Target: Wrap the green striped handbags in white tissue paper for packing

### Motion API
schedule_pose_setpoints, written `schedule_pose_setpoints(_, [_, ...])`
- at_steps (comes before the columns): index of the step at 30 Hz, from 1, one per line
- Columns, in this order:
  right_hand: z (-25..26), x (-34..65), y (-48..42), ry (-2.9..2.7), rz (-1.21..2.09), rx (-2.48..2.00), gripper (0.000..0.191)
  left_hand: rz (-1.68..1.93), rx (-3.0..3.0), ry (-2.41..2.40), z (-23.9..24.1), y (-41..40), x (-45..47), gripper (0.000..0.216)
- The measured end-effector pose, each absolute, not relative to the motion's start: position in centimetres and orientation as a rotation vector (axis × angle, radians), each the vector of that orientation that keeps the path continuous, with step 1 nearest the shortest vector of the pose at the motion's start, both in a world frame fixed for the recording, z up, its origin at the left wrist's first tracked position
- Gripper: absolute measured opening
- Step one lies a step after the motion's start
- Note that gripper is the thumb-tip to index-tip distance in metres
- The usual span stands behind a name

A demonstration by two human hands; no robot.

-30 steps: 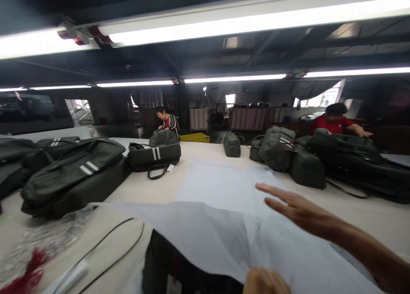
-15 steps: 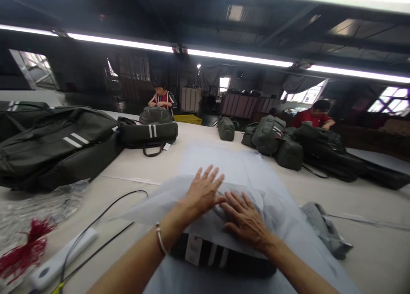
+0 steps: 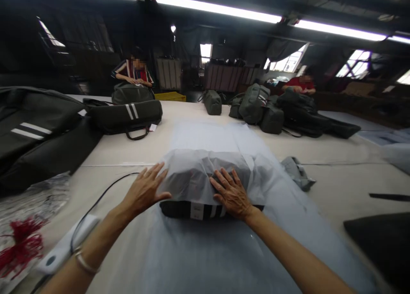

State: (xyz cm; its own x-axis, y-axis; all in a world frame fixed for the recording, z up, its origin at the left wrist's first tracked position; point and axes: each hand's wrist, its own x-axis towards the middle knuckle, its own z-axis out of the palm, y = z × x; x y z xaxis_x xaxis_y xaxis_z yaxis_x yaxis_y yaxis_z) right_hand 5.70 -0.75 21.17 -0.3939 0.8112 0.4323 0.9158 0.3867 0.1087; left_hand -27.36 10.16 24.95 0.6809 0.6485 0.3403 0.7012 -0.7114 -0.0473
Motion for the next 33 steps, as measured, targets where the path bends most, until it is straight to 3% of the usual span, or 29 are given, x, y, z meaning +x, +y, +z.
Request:
schedule_pose_setpoints(3, [21.3, 5.4, -0.8, -2.335, -0.411, -1.538, 0.054, -0.674, -2.639, -0.853, 28.3, 9.3, -23.0, 0.073])
schedule_pose_setpoints(5, [21.7, 5.0, -0.9, -2.302, -0.377, -1.562, 0.053, -0.642, -2.735, -0.612, 28.8, 8.9, -18.6, 0.063])
schedule_pose_setpoints(10, [21.7, 5.2, -7.9, -2.017, -0.118, -1.579, 0.036, -0.402, -2.899, -0.252, 23.9, 8.9, -12.0, 0.07])
schedule_pose_setpoints(13, [17.9, 6.6, -18.4, -1.391, 0.183, -1.796, 0.026, -0.436, -2.908, -0.285, 21.8, 9.5, -12.0, 0.075])
schedule_pose_setpoints(15, [13.5, 7.1, -26.4, -0.618, 0.327, -2.034, 0.043, -0.441, -2.912, -0.283, 21.7, 9.7, -12.4, 0.074])
schedule_pose_setpoints(18, [6.4, 5.8, -35.0, 0.14, 0.7, -1.854, 0.074, -0.474, -2.913, -0.281, 22.1, 9.9, -12.5, 0.07])
schedule_pose_setpoints(21, [1.5, 3.1, -36.8, 0.455, 0.86, -1.473, 0.099, -0.574, -2.916, -0.263, 22.2, 10.0, -12.4, 0.067])
schedule_pose_setpoints(23, [0.1, 1.6, -35.2, 0.523, 0.89, -1.315, 0.105, -0.61, -2.933, -0.249, 22.3, 10.0, -12.4, 0.068])
schedule_pose_setpoints(27, [-0.3, 0.0, -32.3, 0.505, 0.946, -1.067, 0.088, -0.61, -2.971, -0.281, 22.7, 9.6, -12.4, 0.061])
schedule_pose_setpoints(33, [-0.2, -1.1, -35.1, 0.634, 0.862, -0.917, 0.062, -0.668, -3.009, -0.32, 23.0, 9.3, -12.1, 0.064])
